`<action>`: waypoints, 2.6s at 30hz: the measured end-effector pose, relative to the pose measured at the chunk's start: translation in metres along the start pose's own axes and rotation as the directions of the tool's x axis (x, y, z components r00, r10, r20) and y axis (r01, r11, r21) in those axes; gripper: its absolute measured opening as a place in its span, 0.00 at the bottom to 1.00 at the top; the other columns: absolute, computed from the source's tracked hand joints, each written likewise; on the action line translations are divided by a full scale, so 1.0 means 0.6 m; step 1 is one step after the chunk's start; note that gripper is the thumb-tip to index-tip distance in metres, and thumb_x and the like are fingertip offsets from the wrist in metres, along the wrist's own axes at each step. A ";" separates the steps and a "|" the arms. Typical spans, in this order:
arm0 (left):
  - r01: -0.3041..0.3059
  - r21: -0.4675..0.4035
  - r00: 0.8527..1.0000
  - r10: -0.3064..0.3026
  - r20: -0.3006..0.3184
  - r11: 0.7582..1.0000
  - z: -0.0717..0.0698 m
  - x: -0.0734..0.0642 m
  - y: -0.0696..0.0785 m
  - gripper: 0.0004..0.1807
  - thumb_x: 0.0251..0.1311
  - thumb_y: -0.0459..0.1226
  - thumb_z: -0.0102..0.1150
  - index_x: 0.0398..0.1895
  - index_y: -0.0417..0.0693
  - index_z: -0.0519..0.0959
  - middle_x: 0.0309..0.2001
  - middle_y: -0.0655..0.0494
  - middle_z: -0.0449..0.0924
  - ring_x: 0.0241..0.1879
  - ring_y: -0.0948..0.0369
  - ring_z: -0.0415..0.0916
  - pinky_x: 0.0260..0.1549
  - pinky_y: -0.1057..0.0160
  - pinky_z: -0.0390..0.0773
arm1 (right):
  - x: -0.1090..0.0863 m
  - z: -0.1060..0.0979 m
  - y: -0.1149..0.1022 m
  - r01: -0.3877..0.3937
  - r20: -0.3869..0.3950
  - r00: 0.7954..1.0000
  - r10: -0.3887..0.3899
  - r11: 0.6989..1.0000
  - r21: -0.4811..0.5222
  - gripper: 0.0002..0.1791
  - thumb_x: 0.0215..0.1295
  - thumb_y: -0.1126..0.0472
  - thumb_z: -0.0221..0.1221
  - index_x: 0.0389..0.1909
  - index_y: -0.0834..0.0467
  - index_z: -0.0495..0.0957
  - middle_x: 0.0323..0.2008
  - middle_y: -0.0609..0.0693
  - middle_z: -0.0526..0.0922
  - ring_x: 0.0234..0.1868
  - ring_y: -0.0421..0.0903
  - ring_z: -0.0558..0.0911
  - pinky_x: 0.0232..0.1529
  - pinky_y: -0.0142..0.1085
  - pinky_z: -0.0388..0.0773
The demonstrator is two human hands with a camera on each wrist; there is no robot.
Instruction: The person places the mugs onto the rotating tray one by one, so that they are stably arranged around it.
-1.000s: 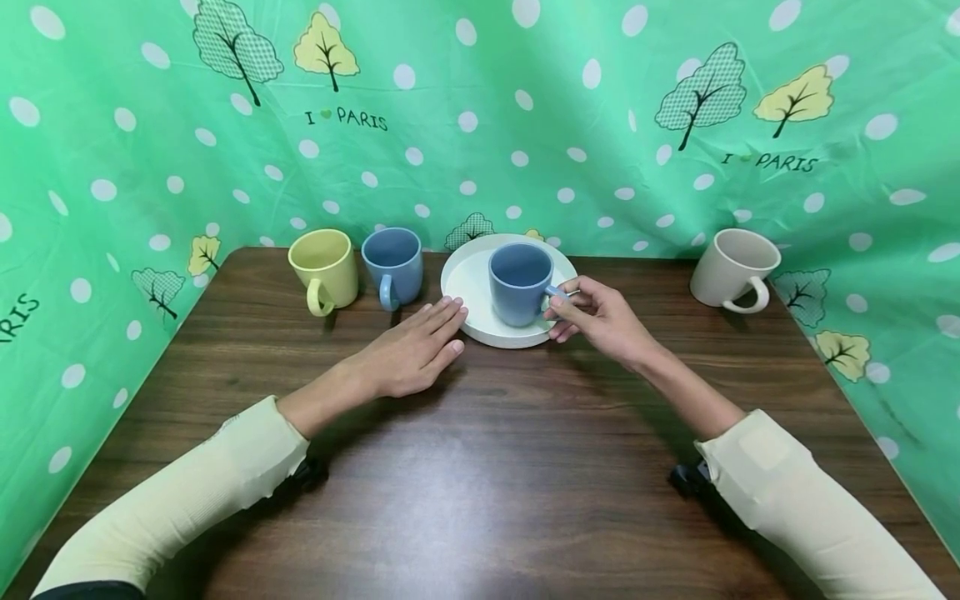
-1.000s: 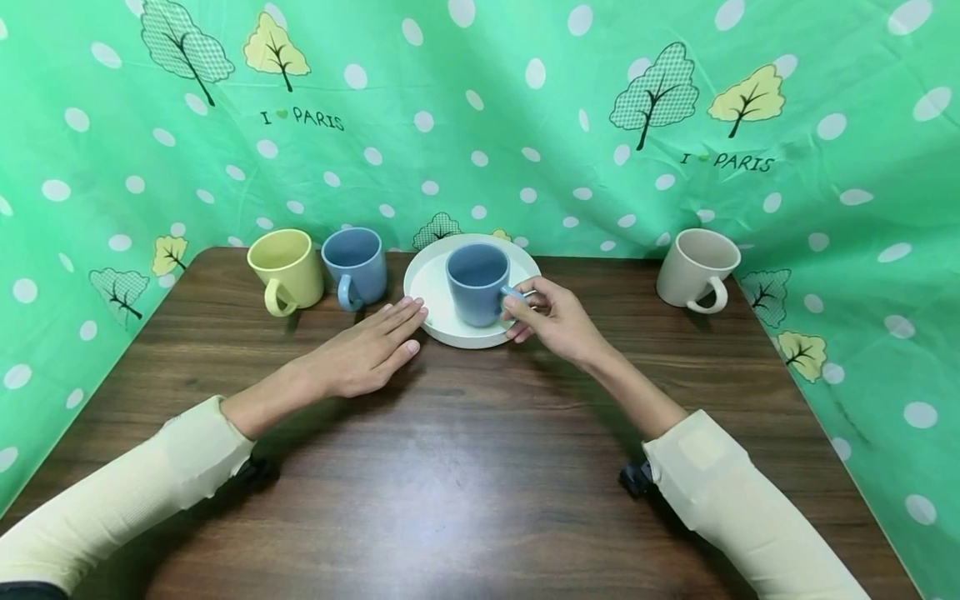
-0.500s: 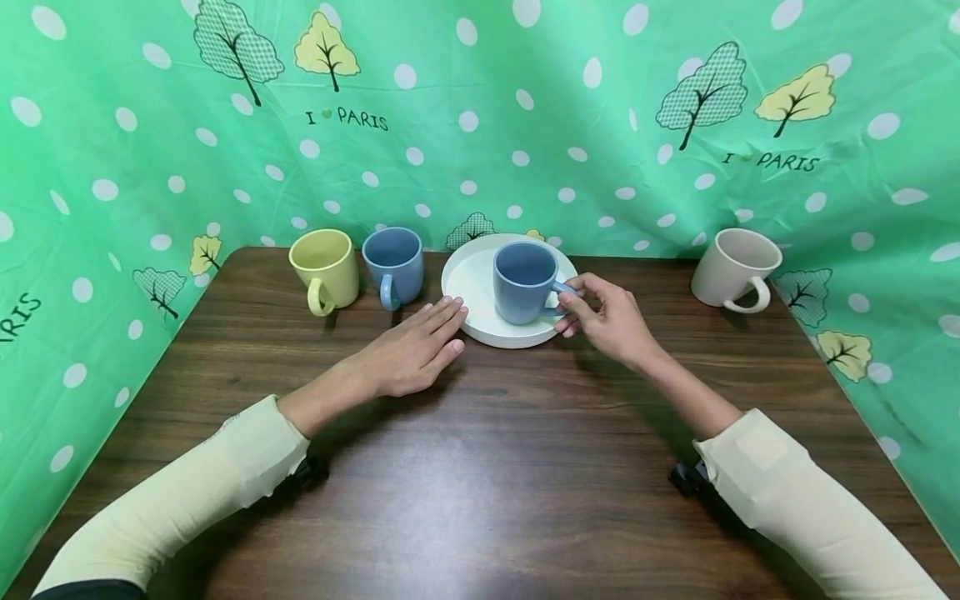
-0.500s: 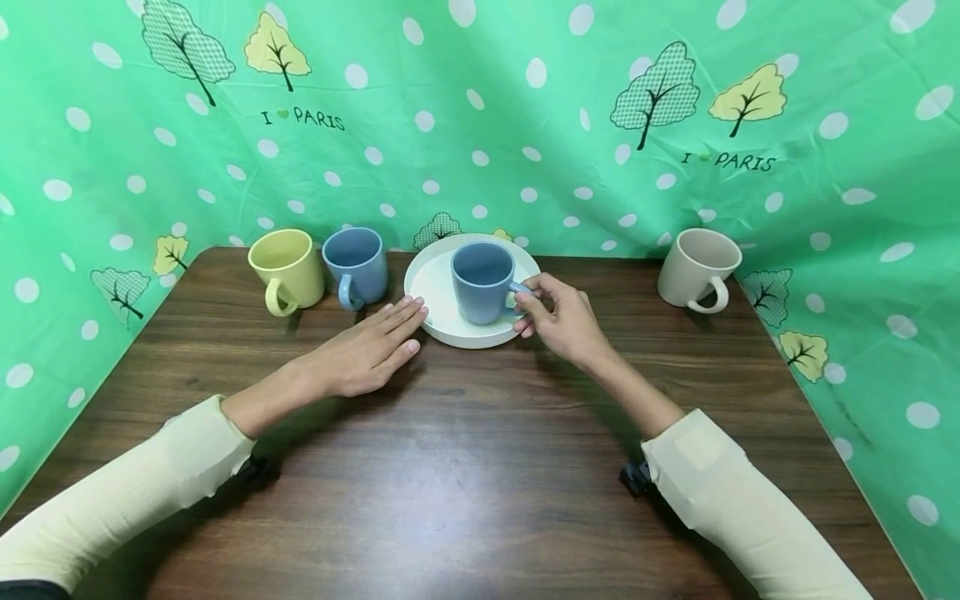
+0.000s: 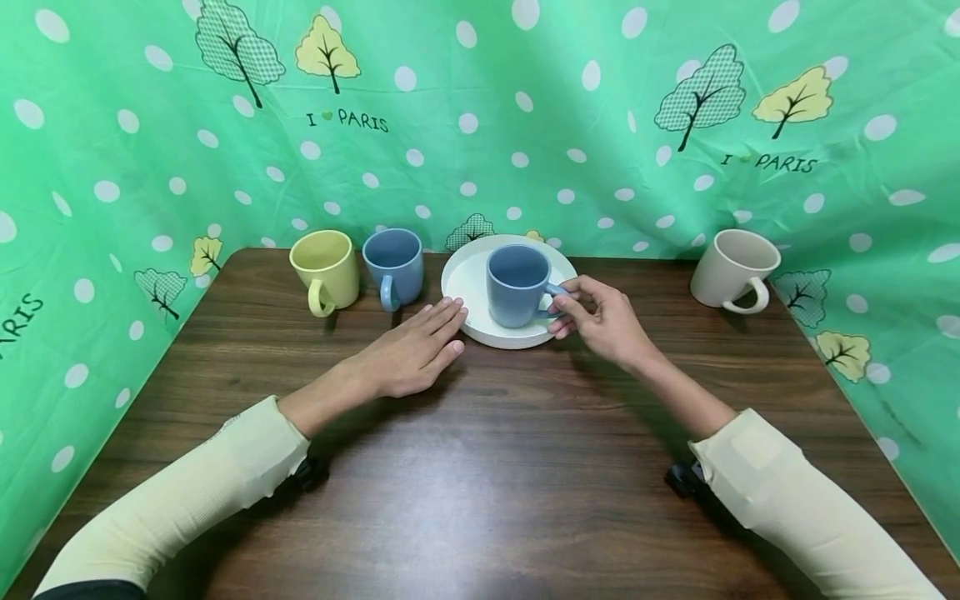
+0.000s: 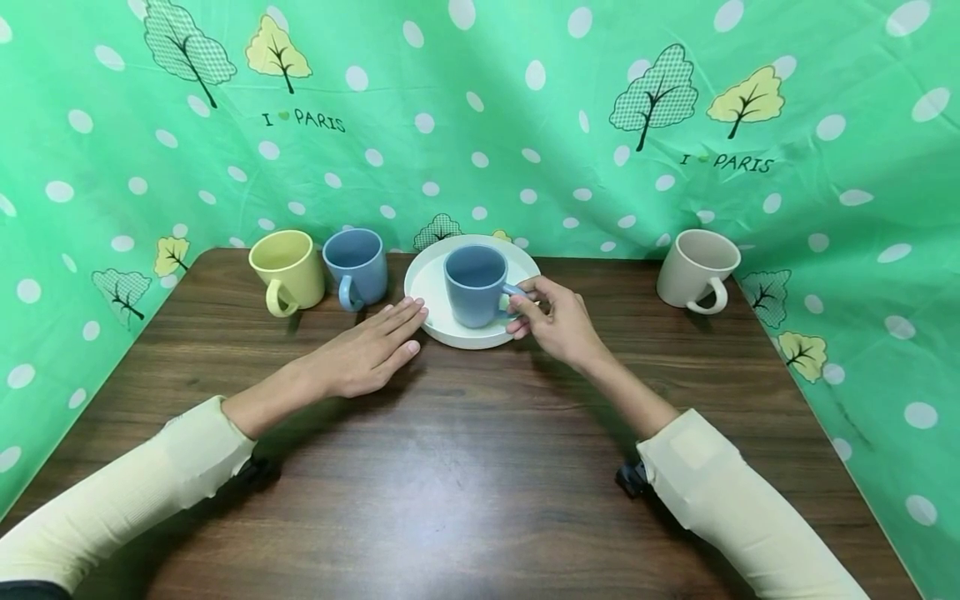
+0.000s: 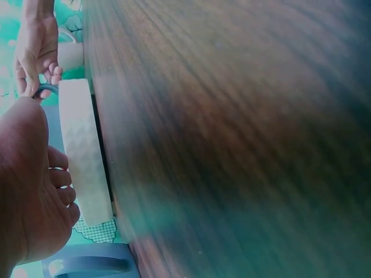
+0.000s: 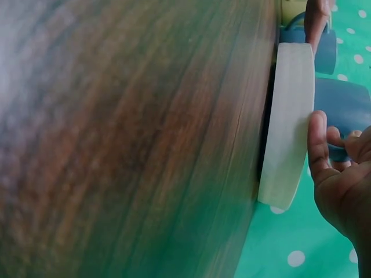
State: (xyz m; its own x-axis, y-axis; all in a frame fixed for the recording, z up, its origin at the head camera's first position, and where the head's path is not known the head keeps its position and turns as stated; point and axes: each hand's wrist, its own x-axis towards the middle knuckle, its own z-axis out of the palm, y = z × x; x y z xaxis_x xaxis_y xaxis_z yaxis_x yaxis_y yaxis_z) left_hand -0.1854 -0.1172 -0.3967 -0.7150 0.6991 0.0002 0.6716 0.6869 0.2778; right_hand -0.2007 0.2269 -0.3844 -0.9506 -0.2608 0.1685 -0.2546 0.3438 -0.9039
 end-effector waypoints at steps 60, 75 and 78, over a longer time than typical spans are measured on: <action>0.012 0.029 0.999 -0.010 -0.051 1.000 0.001 -0.002 -0.004 0.36 0.93 0.51 0.34 0.91 0.39 0.57 0.92 0.40 0.53 0.93 0.44 0.48 0.93 0.42 0.52 | -0.036 -0.015 -0.009 -0.072 0.108 0.991 0.074 0.997 -0.018 0.20 0.89 0.61 0.58 0.72 0.67 0.77 0.60 0.69 0.85 0.44 0.45 0.95 0.48 0.47 0.96; -0.017 0.042 0.990 0.023 -0.142 0.999 -0.001 -0.011 -0.005 0.33 0.91 0.48 0.41 0.88 0.39 0.65 0.87 0.36 0.65 0.89 0.41 0.60 0.89 0.38 0.63 | -0.048 -0.089 0.008 -0.039 -0.055 0.998 0.033 0.995 -0.095 0.22 0.91 0.55 0.57 0.72 0.66 0.78 0.60 0.40 0.85 0.45 0.34 0.93 0.45 0.32 0.93; -0.020 0.035 0.990 0.025 -0.136 0.999 0.001 -0.011 -0.006 0.33 0.91 0.48 0.41 0.88 0.40 0.65 0.87 0.37 0.64 0.90 0.42 0.59 0.89 0.38 0.62 | -0.051 -0.103 0.013 -0.047 -0.089 0.995 0.038 0.994 -0.101 0.21 0.91 0.53 0.57 0.71 0.63 0.78 0.59 0.39 0.86 0.45 0.33 0.93 0.45 0.31 0.93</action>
State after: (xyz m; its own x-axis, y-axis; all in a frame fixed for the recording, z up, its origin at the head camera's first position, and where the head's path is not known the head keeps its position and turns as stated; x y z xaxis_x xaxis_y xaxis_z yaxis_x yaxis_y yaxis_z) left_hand -0.1829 -0.1242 -0.3980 -0.7181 0.6823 0.1373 0.6921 0.6792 0.2444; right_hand -0.1848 0.2935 -0.3722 -0.9716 -0.1659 0.1685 -0.2262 0.4446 -0.8667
